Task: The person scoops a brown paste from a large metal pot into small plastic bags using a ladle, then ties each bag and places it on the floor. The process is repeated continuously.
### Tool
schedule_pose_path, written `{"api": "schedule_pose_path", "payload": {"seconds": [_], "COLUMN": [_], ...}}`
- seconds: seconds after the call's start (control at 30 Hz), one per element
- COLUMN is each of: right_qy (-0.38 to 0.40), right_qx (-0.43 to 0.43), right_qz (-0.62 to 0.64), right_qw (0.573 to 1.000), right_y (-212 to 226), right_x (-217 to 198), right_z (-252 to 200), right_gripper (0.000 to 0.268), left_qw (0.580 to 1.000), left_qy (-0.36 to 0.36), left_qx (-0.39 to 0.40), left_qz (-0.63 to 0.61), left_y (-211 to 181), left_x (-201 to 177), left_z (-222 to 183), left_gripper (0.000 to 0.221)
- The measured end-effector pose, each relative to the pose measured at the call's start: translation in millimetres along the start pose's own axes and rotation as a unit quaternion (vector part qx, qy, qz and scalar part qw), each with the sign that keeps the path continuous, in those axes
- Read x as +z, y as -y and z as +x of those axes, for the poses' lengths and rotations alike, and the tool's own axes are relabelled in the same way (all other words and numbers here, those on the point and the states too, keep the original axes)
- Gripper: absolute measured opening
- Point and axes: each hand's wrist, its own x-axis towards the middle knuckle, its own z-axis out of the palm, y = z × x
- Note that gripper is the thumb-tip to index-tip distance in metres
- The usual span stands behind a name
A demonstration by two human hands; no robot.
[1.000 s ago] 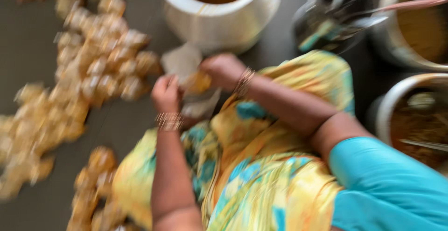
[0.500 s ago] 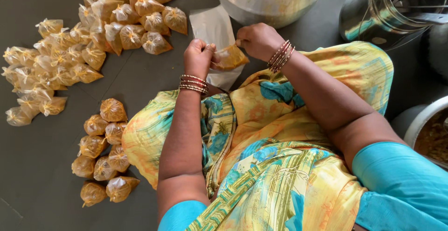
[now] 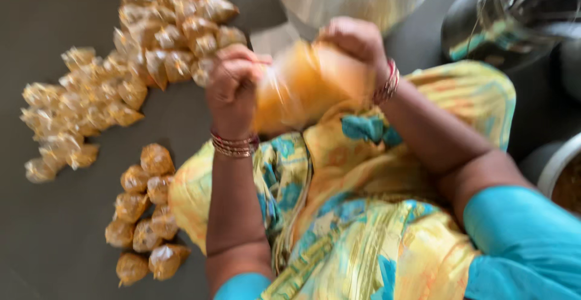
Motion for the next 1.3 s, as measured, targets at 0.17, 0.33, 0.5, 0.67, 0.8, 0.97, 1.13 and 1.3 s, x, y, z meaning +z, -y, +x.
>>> {"api": "schedule_pose_path", "payload": {"seconds": [0.17,0.33,0.5,0.67,0.8,0.97,1.13,1.3], "right_qy": [0.122,0.085,0.139,0.166,0.155,0.169,0.235,0.319], "right_qx": [0.011,0.078,0.095,0.104,0.124,0.135,0.15,0.211], "right_qz": [-0.252,-0.251,-0.253,-0.254,-0.256,-0.255,-0.264,-0.255], "right_qw": [0.96,0.961,0.953,0.947,0.946,0.943,0.923,0.888], "right_y": [-32,-61,-71,-74,-74,-74,-64,-67], "right_x": [10,15,20,25,24,24,14,15], "right_z": [-27,-25,-45,-49,-47,-51,-40,-49], "right_gripper": [0.017,0.011,0.011,0.008,0.012,0.01,0.017,0.054], "left_qw": [0.95,0.964,0.897,0.879,0.928,0.913,0.929,0.902], "left_qy": [0.107,0.019,-0.099,-0.1,0.012,0.152,0.14,0.17], "left_qx": [-0.006,-0.111,-0.427,-0.449,-0.371,-0.253,-0.232,-0.274], "left_qz": [0.292,0.241,-0.062,-0.129,-0.016,0.281,0.253,0.286], "left_y": [49,97,151,179,164,139,132,147], "left_x": [-4,0,7,13,20,33,45,42], "left_z": [-22,-38,-72,-82,-82,-78,-78,-95], "left_gripper": [0.012,0.013,0.009,0.016,0.037,0.042,0.022,0.017]}}
